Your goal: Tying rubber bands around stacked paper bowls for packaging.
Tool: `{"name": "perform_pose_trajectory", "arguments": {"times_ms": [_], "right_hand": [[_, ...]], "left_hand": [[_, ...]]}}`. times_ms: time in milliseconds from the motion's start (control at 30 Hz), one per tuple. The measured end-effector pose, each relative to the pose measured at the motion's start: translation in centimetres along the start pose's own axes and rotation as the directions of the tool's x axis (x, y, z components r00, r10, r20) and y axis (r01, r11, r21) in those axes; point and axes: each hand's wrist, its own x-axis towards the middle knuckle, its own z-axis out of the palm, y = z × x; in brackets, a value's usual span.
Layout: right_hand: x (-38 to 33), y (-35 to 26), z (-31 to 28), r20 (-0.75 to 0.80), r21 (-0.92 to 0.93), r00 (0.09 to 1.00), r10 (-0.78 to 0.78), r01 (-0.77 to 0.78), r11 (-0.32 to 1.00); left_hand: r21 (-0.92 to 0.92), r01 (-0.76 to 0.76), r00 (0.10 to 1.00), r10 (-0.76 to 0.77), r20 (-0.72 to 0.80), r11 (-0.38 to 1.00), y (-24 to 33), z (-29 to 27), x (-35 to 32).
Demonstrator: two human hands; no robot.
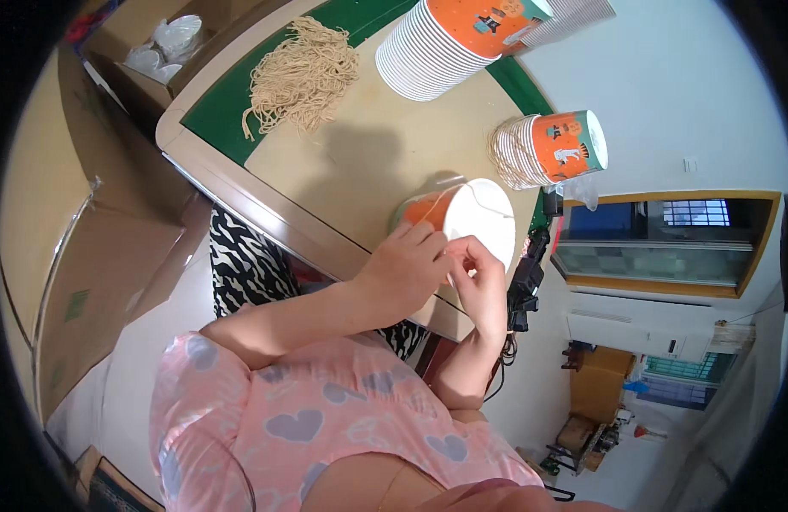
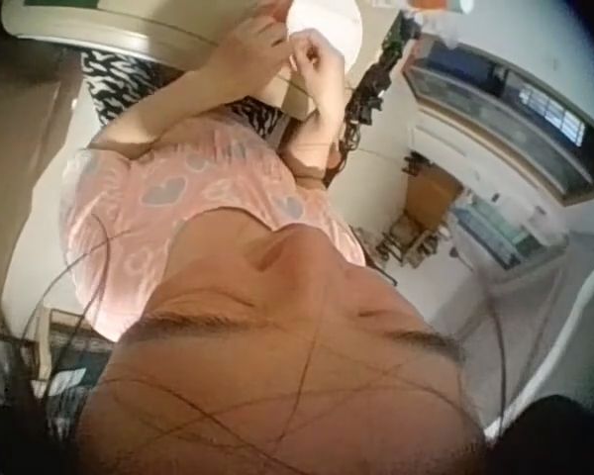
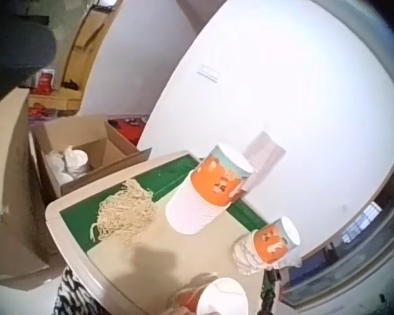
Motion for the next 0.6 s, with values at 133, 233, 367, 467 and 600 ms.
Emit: {"name": "perform_pose_trajectory", "arguments": {"times_ms": [133,233,367,467,600], "right_hand": [[-2.2,0.7,0.1,-0.144,-0.116,0.989,-0.041,0.024,0.993],[-3.8,0.3,-0.2,-0.199,-0.164,0.976,-0.092,0.059,0.985],[-4.6,0.6,0.1,-0.289,-0.29,0.932,-0.221,0.134,0.948],[-4.4,0.8,0.3,-0.318,-0.309,0.913,-0.254,0.154,0.939],[-3.5,3.1,0.8,-0.36,-0.169,0.896,-0.26,0.211,0.963]], "left_hand": [[0.151,-0.35,0.936,0.34,0.087,0.925,-0.1,-2.9,3.2],[-0.006,-0.408,0.791,0.357,0.497,0.913,0.1,-3.0,4.5],[-0.115,-0.16,0.599,0.19,0.778,0.98,0.6,-3.6,6.3],[-0.187,-0.023,0.612,0.162,0.774,0.982,-0.6,-2.9,5.7],[-0.271,0.184,0.687,0.074,0.723,0.945,-1.9,-1.1,5.7]]}}
